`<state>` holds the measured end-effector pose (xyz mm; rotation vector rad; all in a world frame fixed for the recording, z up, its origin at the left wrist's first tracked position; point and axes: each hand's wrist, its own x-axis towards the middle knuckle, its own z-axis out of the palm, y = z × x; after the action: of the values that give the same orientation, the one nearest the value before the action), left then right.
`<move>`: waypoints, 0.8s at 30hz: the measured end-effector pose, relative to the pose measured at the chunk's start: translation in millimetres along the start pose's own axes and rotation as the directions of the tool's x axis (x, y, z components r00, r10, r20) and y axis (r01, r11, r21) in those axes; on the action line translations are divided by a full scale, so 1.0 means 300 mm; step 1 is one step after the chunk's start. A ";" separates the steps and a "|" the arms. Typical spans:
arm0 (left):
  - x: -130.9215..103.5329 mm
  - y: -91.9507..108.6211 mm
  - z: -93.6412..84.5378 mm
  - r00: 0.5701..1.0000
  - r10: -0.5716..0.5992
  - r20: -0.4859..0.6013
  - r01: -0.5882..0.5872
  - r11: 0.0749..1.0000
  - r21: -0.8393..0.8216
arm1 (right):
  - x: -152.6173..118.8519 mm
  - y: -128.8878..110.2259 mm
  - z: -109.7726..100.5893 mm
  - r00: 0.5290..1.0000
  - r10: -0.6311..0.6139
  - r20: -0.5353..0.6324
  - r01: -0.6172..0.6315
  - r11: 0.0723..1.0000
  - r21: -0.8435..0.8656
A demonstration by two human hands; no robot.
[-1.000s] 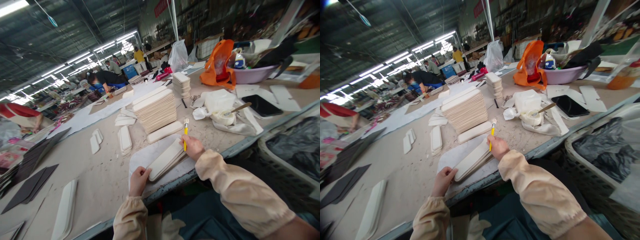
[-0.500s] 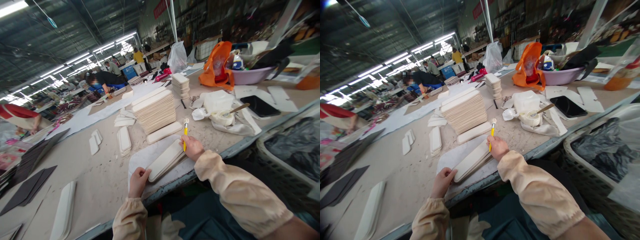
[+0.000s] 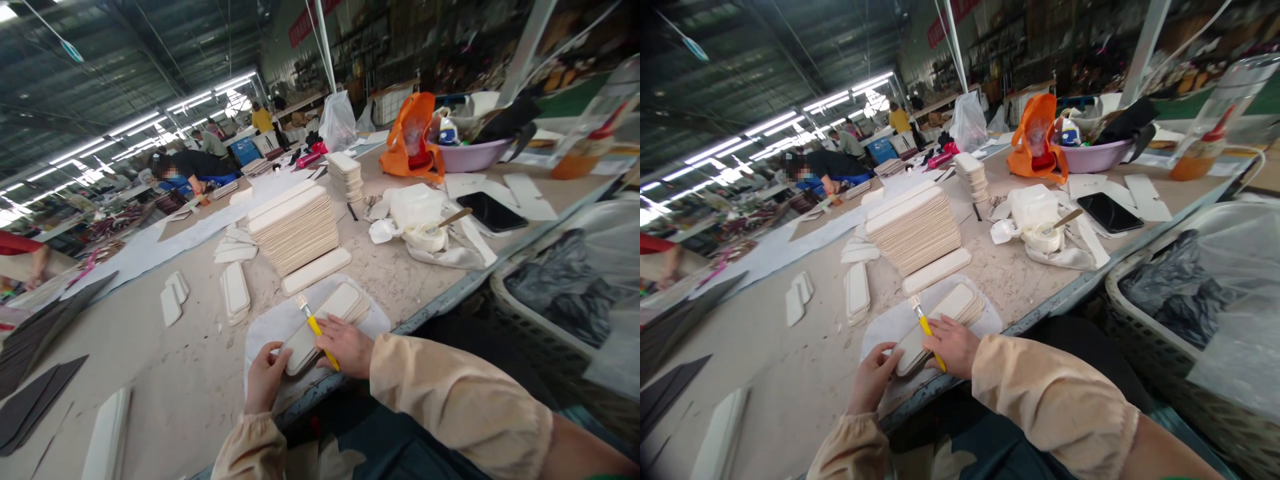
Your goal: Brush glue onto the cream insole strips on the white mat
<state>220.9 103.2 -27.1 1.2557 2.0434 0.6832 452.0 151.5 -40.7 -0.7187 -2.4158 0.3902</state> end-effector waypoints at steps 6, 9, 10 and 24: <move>-0.003 0.011 -0.001 1.000 0.019 -0.014 -0.019 1.000 -0.012 | -0.015 0.033 -0.007 0.990 0.134 -0.050 -0.136 0.989 -0.049; -0.004 0.013 0.000 0.999 0.030 -0.015 -0.030 1.000 0.001 | -0.032 0.081 -0.035 0.967 0.231 -0.104 -0.242 0.963 -0.115; -0.004 0.013 0.001 0.999 0.032 -0.014 -0.032 0.999 -0.002 | -0.038 0.100 -0.046 0.956 0.265 -0.123 -0.281 0.950 -0.136; -0.027 0.020 0.012 0.995 0.050 -0.084 -0.047 0.998 0.040 | -0.024 0.227 -0.085 0.713 0.648 -0.268 -0.661 0.749 0.054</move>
<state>229.7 98.5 -23.3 1.3225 2.1088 0.7353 500.1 205.5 -52.7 -1.5568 -1.8440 0.4719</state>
